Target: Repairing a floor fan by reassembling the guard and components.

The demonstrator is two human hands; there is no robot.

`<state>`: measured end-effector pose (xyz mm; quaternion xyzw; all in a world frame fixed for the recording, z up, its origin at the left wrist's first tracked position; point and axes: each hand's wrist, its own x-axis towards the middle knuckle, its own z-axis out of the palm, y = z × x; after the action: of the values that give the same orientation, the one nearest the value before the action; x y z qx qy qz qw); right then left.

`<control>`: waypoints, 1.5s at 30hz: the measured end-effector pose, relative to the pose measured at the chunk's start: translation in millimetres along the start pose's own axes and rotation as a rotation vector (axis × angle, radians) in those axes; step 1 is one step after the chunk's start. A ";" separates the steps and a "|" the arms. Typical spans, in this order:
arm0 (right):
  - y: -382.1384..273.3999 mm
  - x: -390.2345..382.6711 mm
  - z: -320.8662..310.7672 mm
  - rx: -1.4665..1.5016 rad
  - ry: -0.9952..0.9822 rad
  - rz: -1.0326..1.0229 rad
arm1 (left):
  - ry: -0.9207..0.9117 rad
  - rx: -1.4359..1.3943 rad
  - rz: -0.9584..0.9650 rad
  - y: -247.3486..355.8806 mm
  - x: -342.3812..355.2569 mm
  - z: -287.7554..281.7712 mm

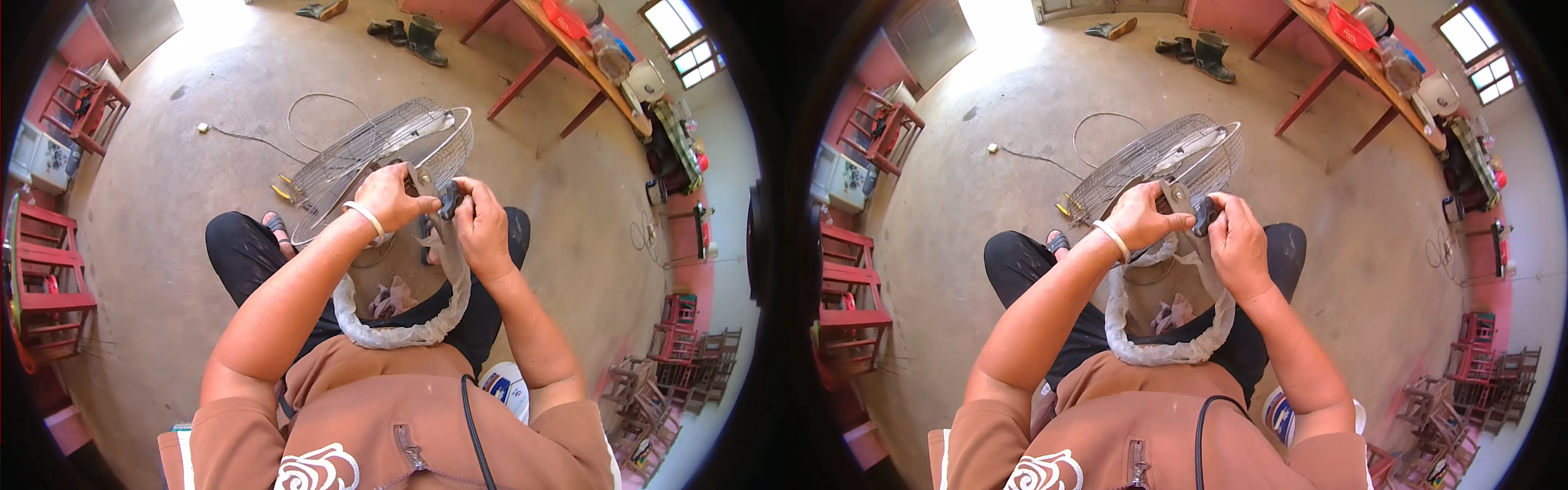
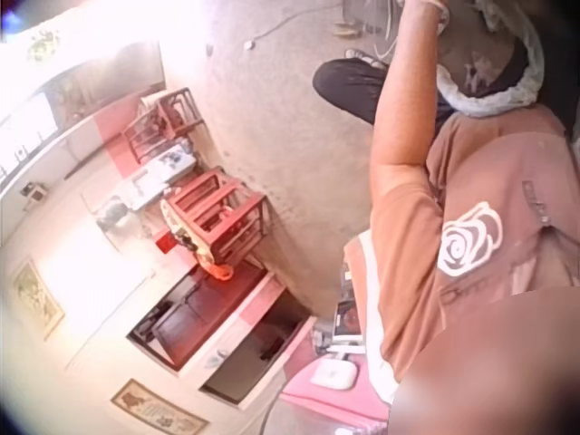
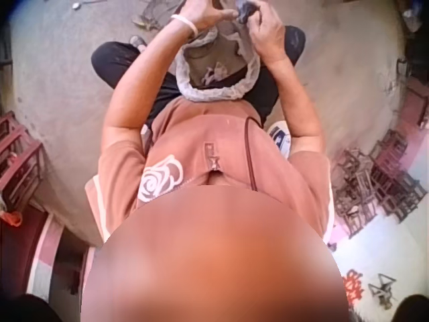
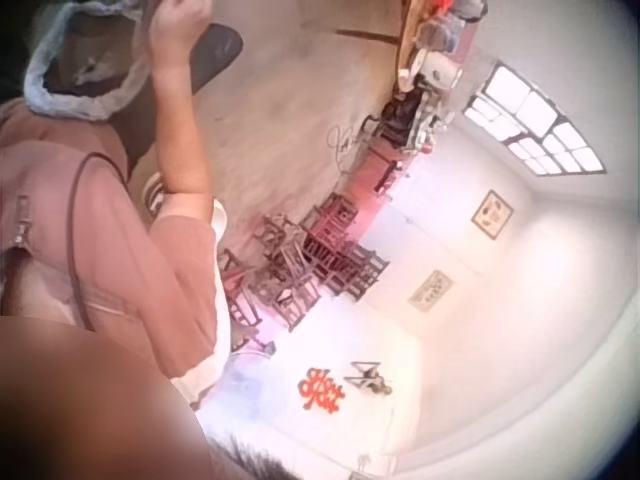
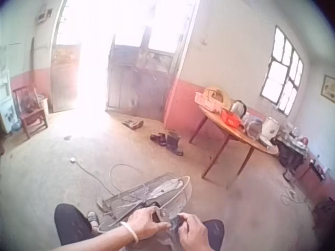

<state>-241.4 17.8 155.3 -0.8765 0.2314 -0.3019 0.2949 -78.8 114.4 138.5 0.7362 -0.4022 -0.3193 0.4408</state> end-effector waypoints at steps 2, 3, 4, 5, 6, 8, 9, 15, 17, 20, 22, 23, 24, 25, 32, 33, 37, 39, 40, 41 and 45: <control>-7.4 0.6 -4.0 -0.162 -0.081 -0.048 | -0.018 0.094 -0.031 4.9 -2.5 -3.7; -7.7 0.5 -4.8 -0.209 -0.104 -0.071 | -0.005 0.110 -0.005 4.5 -3.6 -4.9; -10.5 1.0 -5.6 -0.215 -0.111 -0.079 | 0.002 0.100 -0.005 3.3 -3.1 -5.7; -15.0 0.5 -8.2 -0.244 -0.176 -0.048 | 0.000 0.115 -0.008 2.5 -2.8 -5.0; -19.6 0.5 -10.7 -0.272 -0.241 -0.016 | -0.004 0.131 -0.012 1.4 -2.3 -4.3; -30.7 1.7 -14.5 -0.240 -0.312 0.014 | -0.007 0.138 -0.026 1.5 -0.3 -4.3; -33.6 1.4 -14.7 -0.196 -0.374 0.045 | -0.009 0.157 -0.040 2.2 0.2 -4.6; -29.9 -1.8 -13.4 -0.282 -0.400 -0.165 | 0.073 0.151 0.039 -4.2 1.6 3.4; -24.7 2.6 -17.8 -0.271 -0.411 -0.147 | 0.079 0.145 0.046 -3.5 1.0 3.2; -22.1 7.8 -24.6 -0.167 -0.415 -0.042 | 0.082 0.188 0.022 -0.9 -2.3 1.3; -20.3 8.8 -27.7 -0.097 -0.416 0.050 | 0.071 0.181 -0.007 -0.5 -2.2 2.0; -17.0 7.5 -27.6 0.050 -0.396 0.147 | 0.071 0.178 -0.007 -1.0 -2.0 2.5; -12.8 6.4 -27.7 0.197 -0.375 0.242 | 0.079 0.175 -0.008 -1.5 -2.0 3.0; -5.7 7.7 -29.0 0.304 -0.385 0.302 | 0.088 0.173 -0.010 -2.0 -2.0 3.4; 8.3 2.9 -18.9 0.566 -0.251 0.417 | 0.081 0.149 -0.041 1.0 -6.5 1.8; 3.4 0.7 -15.0 0.571 -0.252 0.421 | 0.089 0.145 -0.036 1.3 -6.4 2.1; -15.4 4.3 -13.7 0.096 -0.257 0.049 | 0.101 0.120 -0.055 2.3 -9.3 2.1; -23.6 10.9 -18.6 -0.037 -0.329 -0.162 | 0.107 0.122 -0.056 2.7 -15.9 3.2; -26.0 16.6 -22.6 -0.031 -0.334 -0.161 | 0.113 0.122 -0.051 3.3 -19.2 4.2; -29.0 20.6 -28.4 -0.058 -0.377 -0.202 | 0.139 0.108 -0.022 7.4 -22.7 2.5; -29.2 40.9 -36.5 -0.164 -0.530 -0.150 | 0.041 0.082 0.015 7.5 4.2 -2.6</control>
<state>-230.0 1.2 214.0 -0.9605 0.1045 -0.0634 0.2502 -77.0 109.6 145.8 0.7569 -0.4115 -0.2840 0.4209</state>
